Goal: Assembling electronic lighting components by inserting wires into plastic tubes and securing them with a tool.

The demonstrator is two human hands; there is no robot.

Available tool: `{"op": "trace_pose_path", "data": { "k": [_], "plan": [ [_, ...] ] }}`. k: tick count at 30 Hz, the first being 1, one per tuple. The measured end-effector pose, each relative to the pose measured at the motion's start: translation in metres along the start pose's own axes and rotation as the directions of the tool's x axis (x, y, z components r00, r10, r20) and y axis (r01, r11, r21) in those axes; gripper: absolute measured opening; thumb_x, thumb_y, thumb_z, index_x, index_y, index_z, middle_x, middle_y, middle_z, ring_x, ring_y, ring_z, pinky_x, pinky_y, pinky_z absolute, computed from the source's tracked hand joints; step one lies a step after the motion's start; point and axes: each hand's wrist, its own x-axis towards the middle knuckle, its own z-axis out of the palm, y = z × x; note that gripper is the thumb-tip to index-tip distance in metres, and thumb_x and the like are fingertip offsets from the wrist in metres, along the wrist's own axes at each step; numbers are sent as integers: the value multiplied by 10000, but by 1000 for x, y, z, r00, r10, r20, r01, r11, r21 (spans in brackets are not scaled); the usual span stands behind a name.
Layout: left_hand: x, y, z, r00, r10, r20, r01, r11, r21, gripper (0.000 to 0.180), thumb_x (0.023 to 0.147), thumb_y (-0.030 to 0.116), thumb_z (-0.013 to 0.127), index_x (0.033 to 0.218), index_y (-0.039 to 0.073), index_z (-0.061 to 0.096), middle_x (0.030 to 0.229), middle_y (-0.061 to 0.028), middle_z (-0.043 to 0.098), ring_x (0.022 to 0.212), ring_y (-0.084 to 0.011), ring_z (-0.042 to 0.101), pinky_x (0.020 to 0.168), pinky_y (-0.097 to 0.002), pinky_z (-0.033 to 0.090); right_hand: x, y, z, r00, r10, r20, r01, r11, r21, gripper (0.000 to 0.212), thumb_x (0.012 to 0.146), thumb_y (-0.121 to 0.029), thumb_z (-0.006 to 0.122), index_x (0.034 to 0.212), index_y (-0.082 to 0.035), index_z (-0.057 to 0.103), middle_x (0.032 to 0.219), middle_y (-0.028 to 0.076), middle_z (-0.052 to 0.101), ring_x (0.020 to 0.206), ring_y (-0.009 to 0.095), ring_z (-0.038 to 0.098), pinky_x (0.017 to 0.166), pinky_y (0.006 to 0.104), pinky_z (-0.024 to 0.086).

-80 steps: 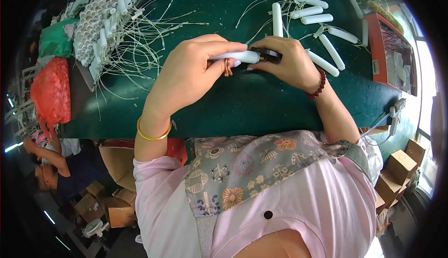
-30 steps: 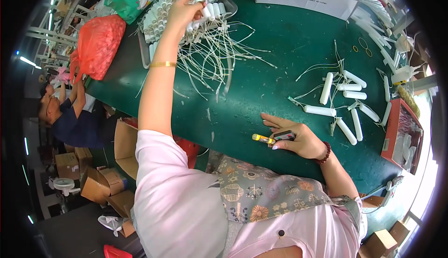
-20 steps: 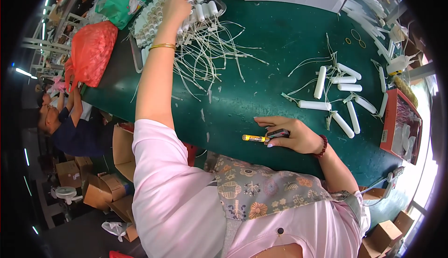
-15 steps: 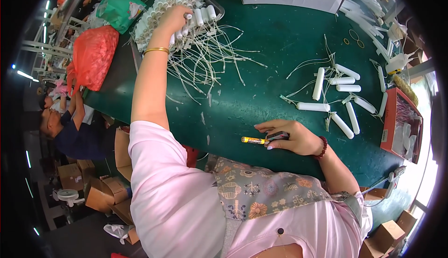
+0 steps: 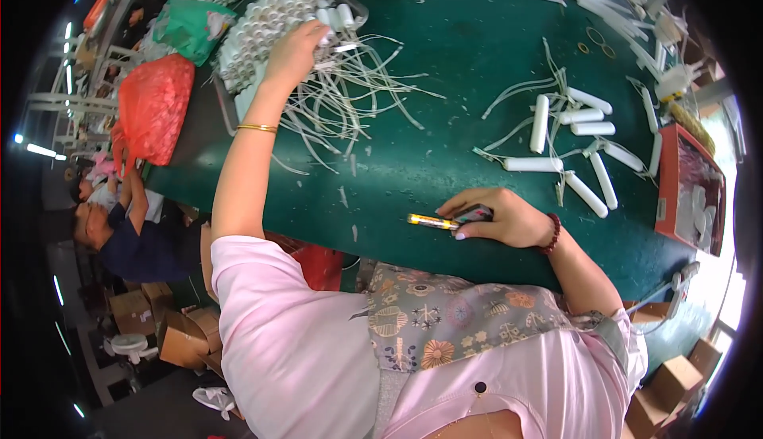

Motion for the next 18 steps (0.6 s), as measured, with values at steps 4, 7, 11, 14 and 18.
{"op": "trace_pose_path", "data": {
  "k": [4,7,11,14,18],
  "plan": [
    [6,5,6,995,-102,1,102,995,10,396,868,-26,555,1228,70,687,1289,-139,657,1146,-350,640,954,-423,521,0,1,-4,997,-69,17,70,991,-115,374,914,-121,752,1253,16,669,1228,146,696,1109,240,681,976,345,524],
    [37,61,-19,990,-64,-124,62,998,-25,377,860,-13,588,1208,81,699,1178,-138,671,1042,-342,651,902,-433,526,-3,5,-5,988,-156,1,155,980,-124,316,922,-124,736,1193,32,690,1207,168,696,1061,282,687,926,358,534],
    [67,190,-37,999,-1,-42,-24,802,-597,254,867,80,676,1118,91,717,998,-119,668,858,-302,658,778,-401,532,-10,2,-4,971,-234,56,237,970,-55,249,922,-100,729,1122,48,710,1160,170,708,1017,295,690,878,374,543],
    [73,281,-22,974,82,212,103,672,-733,246,863,184,732,1061,52,669,979,-130,670,788,-304,652,716,-388,529,-13,4,-4,965,-237,108,242,970,-38,236,923,-93,728,1109,50,710,1124,169,716,1005,296,693,866,378,547],
    [86,345,-11,952,-94,292,273,693,-667,452,827,298,787,1050,-4,536,978,-201,656,892,-356,688,737,-428,575,-12,10,-4,958,-256,129,266,962,-64,221,924,-91,728,1092,51,709,1094,174,718,993,303,693,861,381,548]
  ]
}}
